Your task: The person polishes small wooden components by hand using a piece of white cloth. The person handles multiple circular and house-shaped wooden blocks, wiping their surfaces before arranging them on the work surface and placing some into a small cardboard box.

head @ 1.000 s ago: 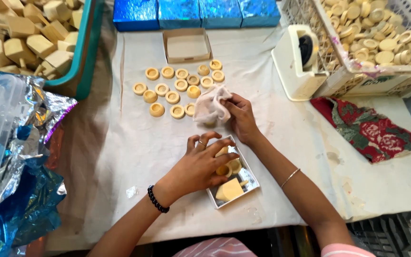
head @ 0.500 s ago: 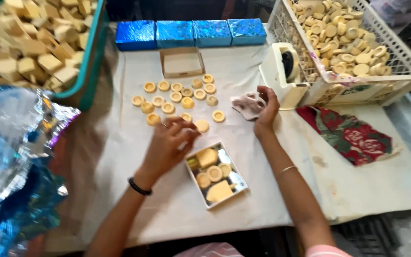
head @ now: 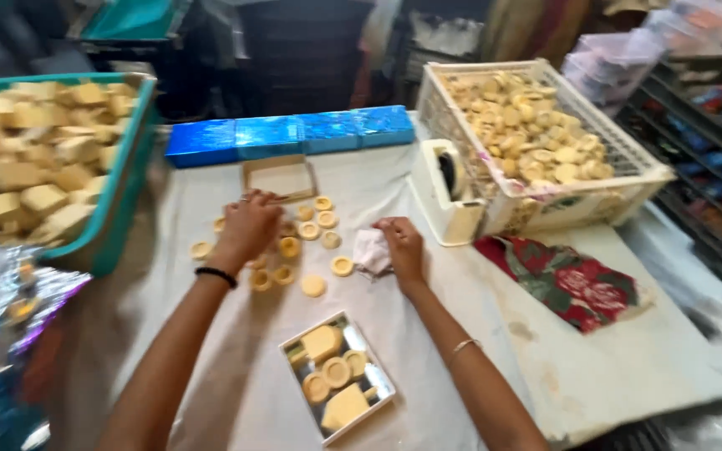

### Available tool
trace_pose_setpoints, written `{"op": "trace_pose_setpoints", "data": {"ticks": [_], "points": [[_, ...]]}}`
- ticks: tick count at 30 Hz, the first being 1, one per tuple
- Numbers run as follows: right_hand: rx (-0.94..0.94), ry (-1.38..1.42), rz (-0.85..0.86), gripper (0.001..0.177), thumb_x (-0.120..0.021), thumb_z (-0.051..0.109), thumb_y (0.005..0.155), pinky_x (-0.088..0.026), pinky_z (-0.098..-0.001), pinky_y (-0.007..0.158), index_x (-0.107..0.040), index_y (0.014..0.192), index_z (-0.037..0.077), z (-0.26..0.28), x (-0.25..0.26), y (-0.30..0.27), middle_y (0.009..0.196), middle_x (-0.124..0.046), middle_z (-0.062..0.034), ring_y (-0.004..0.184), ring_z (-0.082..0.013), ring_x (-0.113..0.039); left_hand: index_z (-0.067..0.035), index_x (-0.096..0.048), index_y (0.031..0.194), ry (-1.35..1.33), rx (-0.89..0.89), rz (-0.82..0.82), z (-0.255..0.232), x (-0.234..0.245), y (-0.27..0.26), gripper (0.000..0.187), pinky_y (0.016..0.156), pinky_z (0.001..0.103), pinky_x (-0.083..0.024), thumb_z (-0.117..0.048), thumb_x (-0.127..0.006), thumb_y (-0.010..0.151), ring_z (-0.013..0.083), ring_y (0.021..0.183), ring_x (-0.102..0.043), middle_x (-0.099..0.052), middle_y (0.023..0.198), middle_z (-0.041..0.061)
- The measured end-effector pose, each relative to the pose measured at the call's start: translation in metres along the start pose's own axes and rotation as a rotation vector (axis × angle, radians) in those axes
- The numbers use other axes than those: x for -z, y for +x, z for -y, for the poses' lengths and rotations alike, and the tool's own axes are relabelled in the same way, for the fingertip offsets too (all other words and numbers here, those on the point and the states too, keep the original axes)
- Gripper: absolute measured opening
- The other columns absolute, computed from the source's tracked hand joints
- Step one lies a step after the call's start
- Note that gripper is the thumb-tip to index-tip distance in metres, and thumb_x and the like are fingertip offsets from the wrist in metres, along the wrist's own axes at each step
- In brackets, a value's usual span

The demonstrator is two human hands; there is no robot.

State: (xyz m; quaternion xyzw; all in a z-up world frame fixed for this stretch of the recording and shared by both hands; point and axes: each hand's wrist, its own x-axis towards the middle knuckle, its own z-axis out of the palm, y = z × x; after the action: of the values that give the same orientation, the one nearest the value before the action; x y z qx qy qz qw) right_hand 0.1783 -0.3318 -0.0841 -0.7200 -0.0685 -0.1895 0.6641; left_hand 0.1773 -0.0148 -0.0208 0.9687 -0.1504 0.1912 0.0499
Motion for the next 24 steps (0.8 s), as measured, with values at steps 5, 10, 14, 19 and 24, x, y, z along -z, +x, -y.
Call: {"op": "trace_pose_setpoints", "data": {"ticks": [5, 10, 14, 19, 24], "points": [[-0.002, -0.021, 0.043, 0.013, -0.064, 0.016, 0.096, -0.054, -0.0248, 0.074, -0.073, 0.095, 0.007, 0.004, 0.0, -0.002, 0.092, -0.074, -0.0028, 0.08, -0.0094, -0.065, -0.016, -0.07, 0.122, 0.064, -0.015, 0.009, 0.025, -0.065, 0.029, 0.042, 0.102, 0.057, -0.039, -0.02, -0.069, 0.08, 0.0233, 0.138, -0.049, -0.058, 0.14, 0.003], [-0.007, -0.034, 0.073, 0.017, -0.065, 0.013, 0.097, -0.052, -0.0256, 0.074, -0.077, 0.091, 0.002, 0.044, -0.007, -0.01, 0.096, -0.07, -0.0035, 0.08, -0.0093, -0.064, -0.015, -0.07, 0.123, 0.029, 0.015, -0.009, 0.03, -0.067, 0.038, 0.036, 0.108, 0.057, -0.035, -0.017, -0.063, 0.087, 0.0205, 0.136, -0.054, -0.057, 0.148, 0.004], [-0.062, -0.09, 0.084, 0.018, -0.066, 0.014, 0.097, -0.049, -0.0266, 0.07, -0.078, 0.091, 0.001, 0.053, -0.007, -0.011, 0.094, -0.067, -0.0034, 0.076, -0.0091, -0.059, -0.017, -0.07, 0.125, 0.029, 0.025, 0.051, 0.021, -0.038, 0.041, 0.036, 0.106, 0.056, -0.037, -0.012, -0.057, 0.092, 0.0224, 0.129, -0.059, -0.063, 0.139, 0.002], [-0.106, -0.068, 0.072, 0.019, -0.065, 0.018, 0.096, -0.05, -0.0287, 0.072, -0.077, 0.092, 0.003, 0.063, -0.007, -0.017, 0.094, -0.068, -0.0026, 0.079, -0.0132, -0.061, -0.013, -0.068, 0.13, -0.291, -0.091, -0.171, -0.011, 0.026, 0.014, 0.039, 0.098, 0.045, -0.049, 0.0, -0.056, 0.096, 0.0273, 0.116, -0.066, -0.068, 0.132, 0.008], [0.632, -0.554, 0.085, 0.04, -0.051, 0.023, 0.105, -0.036, -0.0494, 0.11, -0.056, 0.143, 0.012, 0.096, -0.01, -0.039, 0.137, -0.061, -0.0116, 0.126, -0.0354, -0.053, -0.005, -0.066, 0.12, -1.443, 0.217, -0.294, -0.036, 0.04, -0.061, 0.028, 0.09, 0.03, -0.055, 0.012, -0.059, 0.099, 0.0161, 0.102, -0.067, -0.07, 0.117, 0.007]]}}
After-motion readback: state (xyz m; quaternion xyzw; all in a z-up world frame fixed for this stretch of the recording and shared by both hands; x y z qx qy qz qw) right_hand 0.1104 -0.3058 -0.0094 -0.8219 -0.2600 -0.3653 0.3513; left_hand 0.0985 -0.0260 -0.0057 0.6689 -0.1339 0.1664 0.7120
